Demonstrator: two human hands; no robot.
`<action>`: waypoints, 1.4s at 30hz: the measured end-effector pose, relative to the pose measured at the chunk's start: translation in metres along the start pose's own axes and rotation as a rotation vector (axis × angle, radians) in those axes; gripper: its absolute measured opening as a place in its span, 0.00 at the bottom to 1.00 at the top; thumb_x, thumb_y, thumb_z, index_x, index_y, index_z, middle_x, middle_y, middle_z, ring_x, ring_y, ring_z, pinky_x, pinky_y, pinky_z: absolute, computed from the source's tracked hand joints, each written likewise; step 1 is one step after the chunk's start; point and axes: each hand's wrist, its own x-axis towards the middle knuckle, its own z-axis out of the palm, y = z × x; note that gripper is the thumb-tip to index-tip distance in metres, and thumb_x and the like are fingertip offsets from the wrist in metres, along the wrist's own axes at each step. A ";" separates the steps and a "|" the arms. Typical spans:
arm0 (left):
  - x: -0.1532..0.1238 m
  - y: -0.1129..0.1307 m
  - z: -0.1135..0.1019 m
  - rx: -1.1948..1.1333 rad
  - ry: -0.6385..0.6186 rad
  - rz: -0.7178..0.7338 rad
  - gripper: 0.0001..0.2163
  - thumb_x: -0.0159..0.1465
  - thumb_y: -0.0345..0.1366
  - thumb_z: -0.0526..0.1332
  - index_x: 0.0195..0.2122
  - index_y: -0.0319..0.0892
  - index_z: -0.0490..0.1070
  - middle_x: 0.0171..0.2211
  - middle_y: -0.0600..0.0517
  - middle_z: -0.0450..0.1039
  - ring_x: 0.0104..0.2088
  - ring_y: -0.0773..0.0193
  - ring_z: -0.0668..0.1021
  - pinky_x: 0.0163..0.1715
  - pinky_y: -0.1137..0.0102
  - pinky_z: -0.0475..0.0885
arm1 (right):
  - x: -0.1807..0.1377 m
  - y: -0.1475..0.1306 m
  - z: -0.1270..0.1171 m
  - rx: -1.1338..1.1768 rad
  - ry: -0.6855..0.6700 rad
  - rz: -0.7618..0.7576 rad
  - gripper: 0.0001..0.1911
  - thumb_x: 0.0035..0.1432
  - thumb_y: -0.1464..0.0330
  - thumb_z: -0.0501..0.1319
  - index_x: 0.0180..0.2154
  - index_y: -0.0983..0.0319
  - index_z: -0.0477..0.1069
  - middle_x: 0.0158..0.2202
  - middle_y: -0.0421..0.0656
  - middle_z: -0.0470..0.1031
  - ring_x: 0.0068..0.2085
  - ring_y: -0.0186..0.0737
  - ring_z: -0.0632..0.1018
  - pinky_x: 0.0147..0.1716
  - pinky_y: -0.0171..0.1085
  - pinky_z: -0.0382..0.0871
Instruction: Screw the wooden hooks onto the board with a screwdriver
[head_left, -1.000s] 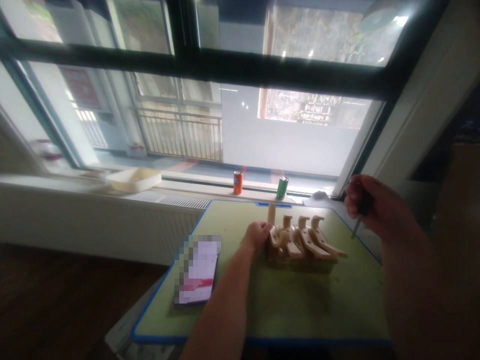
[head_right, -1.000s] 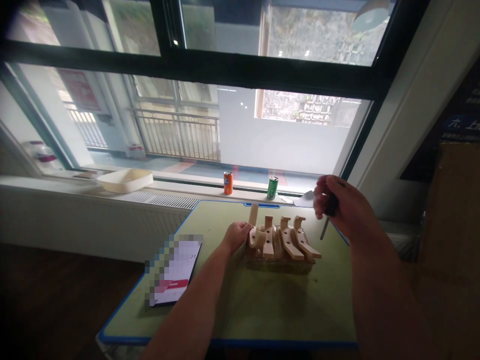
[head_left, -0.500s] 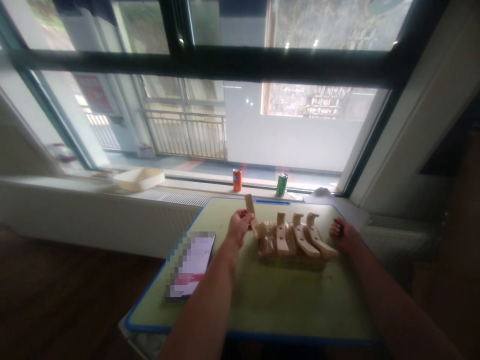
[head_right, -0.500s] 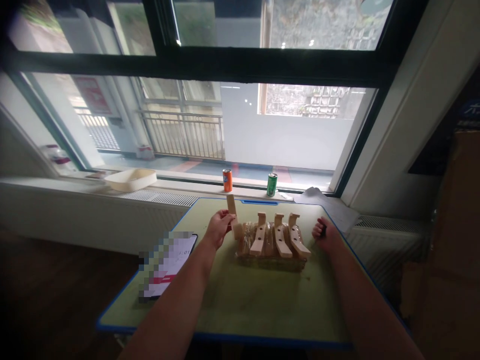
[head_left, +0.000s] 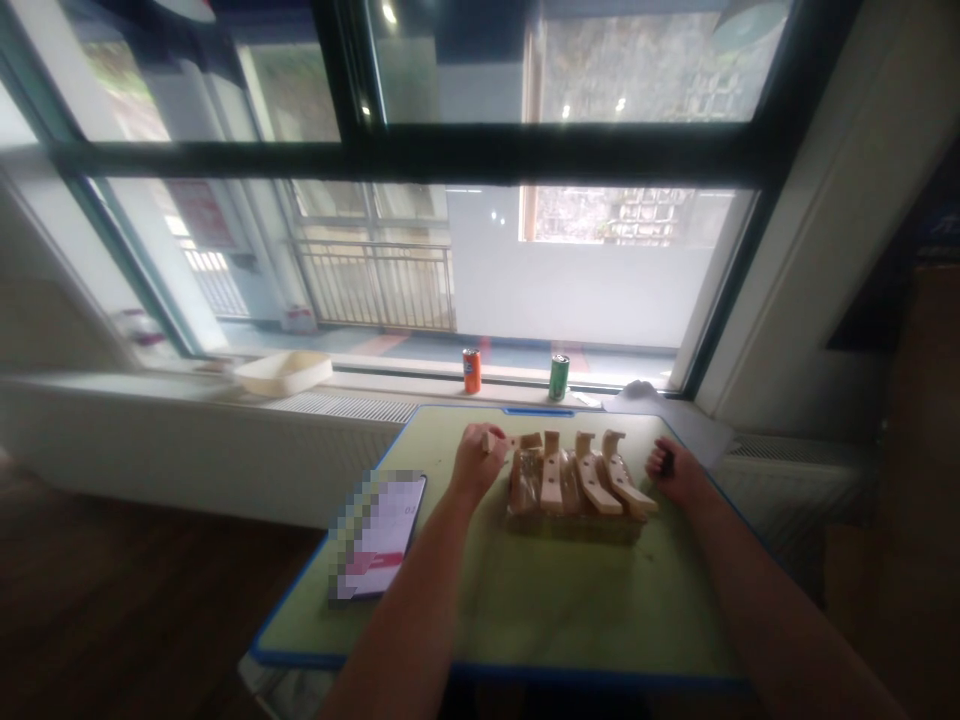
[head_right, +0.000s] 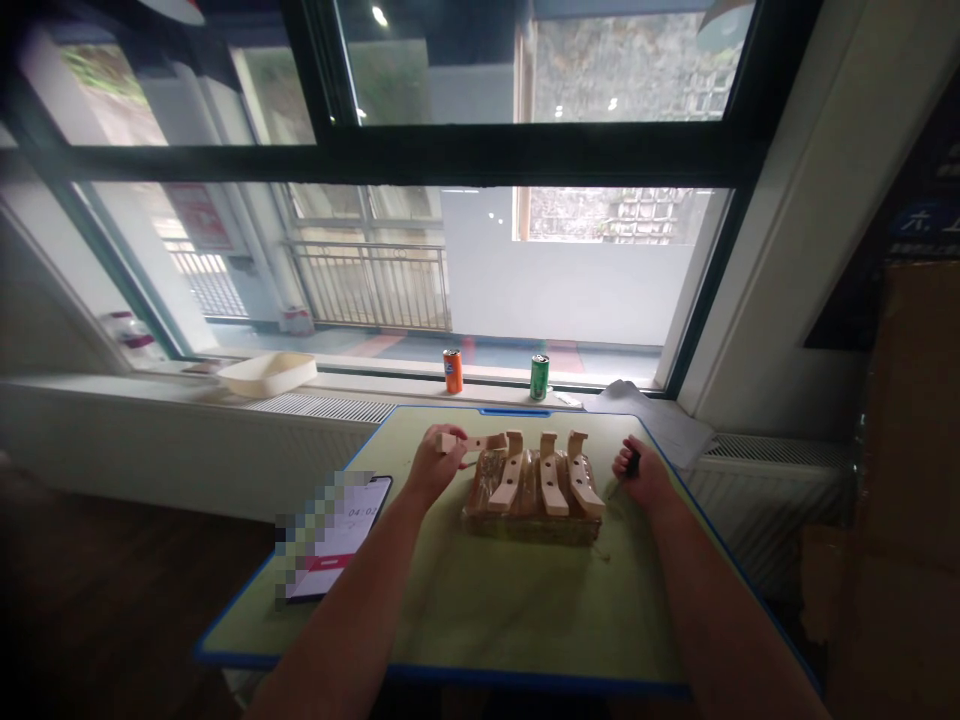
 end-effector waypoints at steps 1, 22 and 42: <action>-0.002 0.002 -0.003 0.042 -0.033 0.034 0.05 0.49 0.31 0.60 0.29 0.40 0.69 0.35 0.50 0.65 0.33 0.65 0.70 0.33 0.68 0.71 | 0.000 0.000 0.000 -0.006 -0.005 0.000 0.17 0.60 0.63 0.56 0.50 0.63 0.65 0.49 0.47 0.68 0.44 0.41 0.73 0.42 0.45 0.70; -0.048 0.006 0.011 0.094 -0.271 0.101 0.13 0.57 0.39 0.61 0.43 0.44 0.73 0.54 0.44 0.67 0.58 0.52 0.65 0.57 0.58 0.59 | -0.011 -0.002 0.015 0.048 -0.121 -0.023 0.10 0.50 0.70 0.59 0.24 0.58 0.57 0.16 0.34 0.58 0.17 0.30 0.63 0.14 0.32 0.62; -0.057 0.020 -0.001 0.279 -0.447 0.264 0.17 0.59 0.34 0.57 0.51 0.44 0.65 0.54 0.44 0.60 0.55 0.57 0.65 0.55 0.59 0.63 | -0.003 0.000 0.008 0.125 -0.104 0.028 0.10 0.50 0.71 0.61 0.25 0.60 0.59 0.16 0.33 0.60 0.17 0.28 0.63 0.15 0.31 0.62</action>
